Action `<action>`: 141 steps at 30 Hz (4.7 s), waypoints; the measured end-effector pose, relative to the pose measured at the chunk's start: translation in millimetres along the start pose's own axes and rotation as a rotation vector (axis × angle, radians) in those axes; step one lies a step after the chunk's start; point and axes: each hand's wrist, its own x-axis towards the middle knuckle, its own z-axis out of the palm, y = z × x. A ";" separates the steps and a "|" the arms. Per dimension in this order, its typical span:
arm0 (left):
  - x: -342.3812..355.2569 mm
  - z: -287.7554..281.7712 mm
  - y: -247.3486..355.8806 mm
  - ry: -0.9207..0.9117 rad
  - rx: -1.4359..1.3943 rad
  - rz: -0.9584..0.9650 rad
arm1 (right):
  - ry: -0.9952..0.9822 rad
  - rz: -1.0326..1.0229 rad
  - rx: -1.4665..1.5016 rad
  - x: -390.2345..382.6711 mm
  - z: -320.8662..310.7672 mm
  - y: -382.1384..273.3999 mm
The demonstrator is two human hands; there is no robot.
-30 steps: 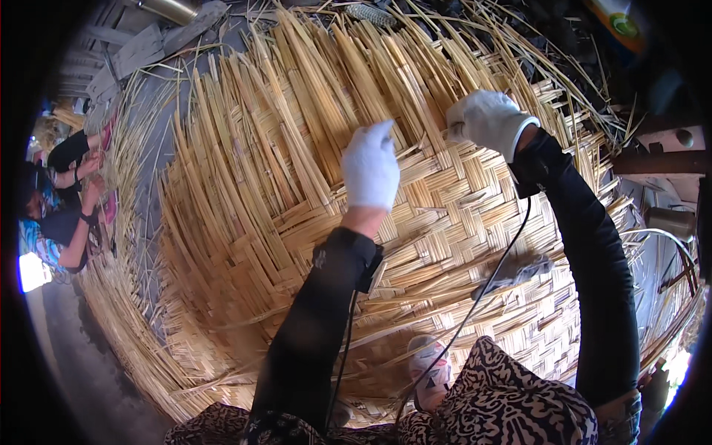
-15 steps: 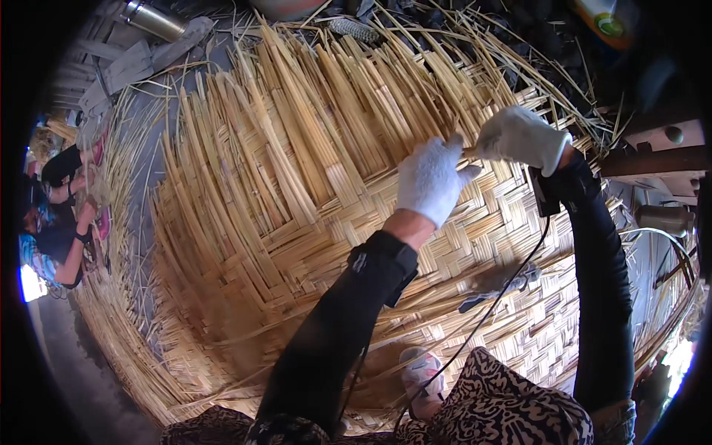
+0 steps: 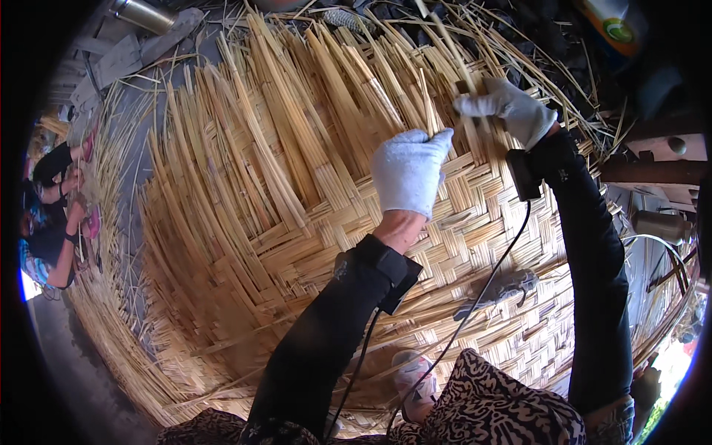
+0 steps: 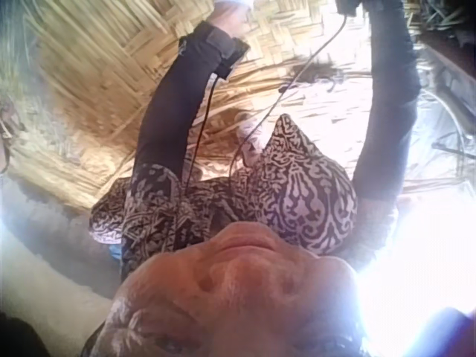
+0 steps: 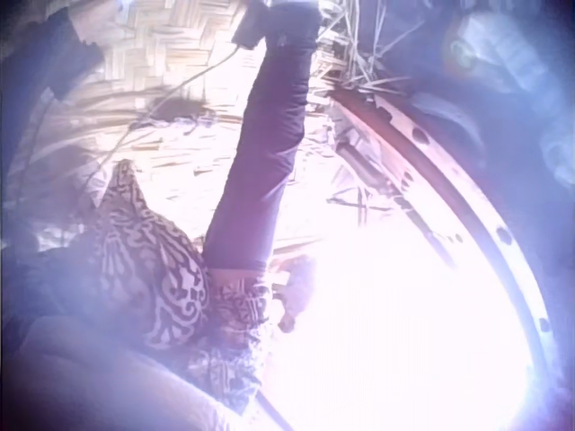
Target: Weaving a large bamboo or straw mat on the ground.
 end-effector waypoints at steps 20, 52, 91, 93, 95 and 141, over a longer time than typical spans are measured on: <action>-13.9 1.9 -26.8 -0.060 0.212 0.359 | 0.199 0.098 -0.591 -13.4 10.6 -7.0; -96.5 -107.6 -52.8 -0.187 1.041 0.487 | 0.332 -0.143 -0.763 7.8 93.2 26.3; -77.6 -205.3 -68.3 0.346 -0.132 -0.016 | -0.106 -0.078 -0.847 21.9 242.8 -27.9; -87.9 -212.0 -68.4 0.332 -0.060 0.016 | -0.077 -0.094 -0.878 29.8 246.1 -19.7; -98.7 -225.0 -68.4 0.316 0.019 0.037 | -0.050 -0.135 -1.039 33.5 250.0 -11.6; -281.3 -225.0 -75.8 -0.540 1.357 0.453 | -0.397 -0.272 -0.814 -189.8 214.7 32.0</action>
